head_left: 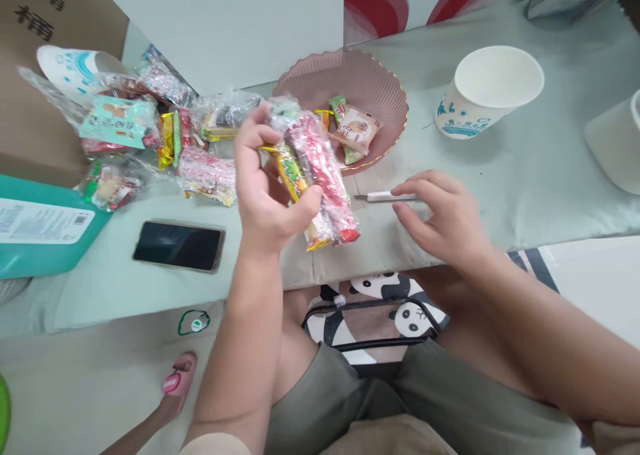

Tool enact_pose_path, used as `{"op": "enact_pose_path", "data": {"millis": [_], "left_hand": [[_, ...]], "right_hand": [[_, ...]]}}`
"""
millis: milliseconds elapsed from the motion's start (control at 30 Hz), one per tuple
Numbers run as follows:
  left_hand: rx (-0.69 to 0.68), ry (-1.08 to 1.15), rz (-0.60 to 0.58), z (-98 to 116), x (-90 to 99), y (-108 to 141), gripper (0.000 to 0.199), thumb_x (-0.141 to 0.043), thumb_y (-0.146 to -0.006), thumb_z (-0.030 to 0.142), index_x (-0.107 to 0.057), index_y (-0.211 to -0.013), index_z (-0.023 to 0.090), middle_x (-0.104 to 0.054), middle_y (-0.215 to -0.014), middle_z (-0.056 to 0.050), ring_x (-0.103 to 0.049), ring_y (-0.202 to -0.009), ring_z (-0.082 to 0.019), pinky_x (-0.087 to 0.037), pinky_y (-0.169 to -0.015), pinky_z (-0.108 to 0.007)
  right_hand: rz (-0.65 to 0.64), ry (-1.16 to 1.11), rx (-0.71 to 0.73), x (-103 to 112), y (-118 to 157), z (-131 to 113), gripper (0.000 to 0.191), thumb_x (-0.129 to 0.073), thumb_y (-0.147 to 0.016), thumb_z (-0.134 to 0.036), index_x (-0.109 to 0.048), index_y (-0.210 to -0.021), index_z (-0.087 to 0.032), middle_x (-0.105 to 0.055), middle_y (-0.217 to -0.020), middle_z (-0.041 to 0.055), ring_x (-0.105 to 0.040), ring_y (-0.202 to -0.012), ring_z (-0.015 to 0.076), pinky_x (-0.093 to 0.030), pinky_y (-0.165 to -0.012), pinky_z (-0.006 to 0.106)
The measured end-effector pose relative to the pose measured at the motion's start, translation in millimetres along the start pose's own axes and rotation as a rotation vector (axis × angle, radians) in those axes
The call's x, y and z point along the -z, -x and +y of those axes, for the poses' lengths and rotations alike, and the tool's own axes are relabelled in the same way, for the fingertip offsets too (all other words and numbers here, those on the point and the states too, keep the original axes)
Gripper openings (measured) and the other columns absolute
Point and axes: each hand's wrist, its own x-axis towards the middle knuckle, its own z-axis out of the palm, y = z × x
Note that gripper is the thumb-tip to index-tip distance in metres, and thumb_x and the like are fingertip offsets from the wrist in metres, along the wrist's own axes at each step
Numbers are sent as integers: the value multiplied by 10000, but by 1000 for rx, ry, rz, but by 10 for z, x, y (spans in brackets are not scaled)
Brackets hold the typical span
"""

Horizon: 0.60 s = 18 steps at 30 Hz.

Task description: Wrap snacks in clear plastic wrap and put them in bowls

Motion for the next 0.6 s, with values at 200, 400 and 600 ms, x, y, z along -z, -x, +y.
{"op": "enact_pose_path", "data": {"millis": [200,400,600], "left_hand": [[55,28,-117,114,-317,71,453,-540,-959,660,-463,-1292,363,-457,-1559,-67,-514,-1430,-305,-535,-1083,-494],[76,15,-148,253,-370,85,439,-567,-972,620,-490,-1293,330,-463,-1566,-88,-566,-1353,-281,-593,-936,-397],[188,51,-69,380,-388,39,509,-654,-882,701,-547,-1166,292,-497,-1541,-101,-579,-1330,-306,-584,-923,-407]], "right_hand": [[70,-361,223,-82,95,-231,437,-649,-919,-462,-566,-1265,-207,-685,-1114,116,-639,-906,227,-553,-762,395],[194,-352,173,-207,96,-243,150,-670,-903,-245,-632,-1048,-231,-615,-1055,76,-633,-1000,217,-550,-848,392],[282,-357,251,-203,83,-248,133,-646,-887,-116,-616,-912,-244,-574,-966,29,-610,-881,170,-523,-777,357]]}}
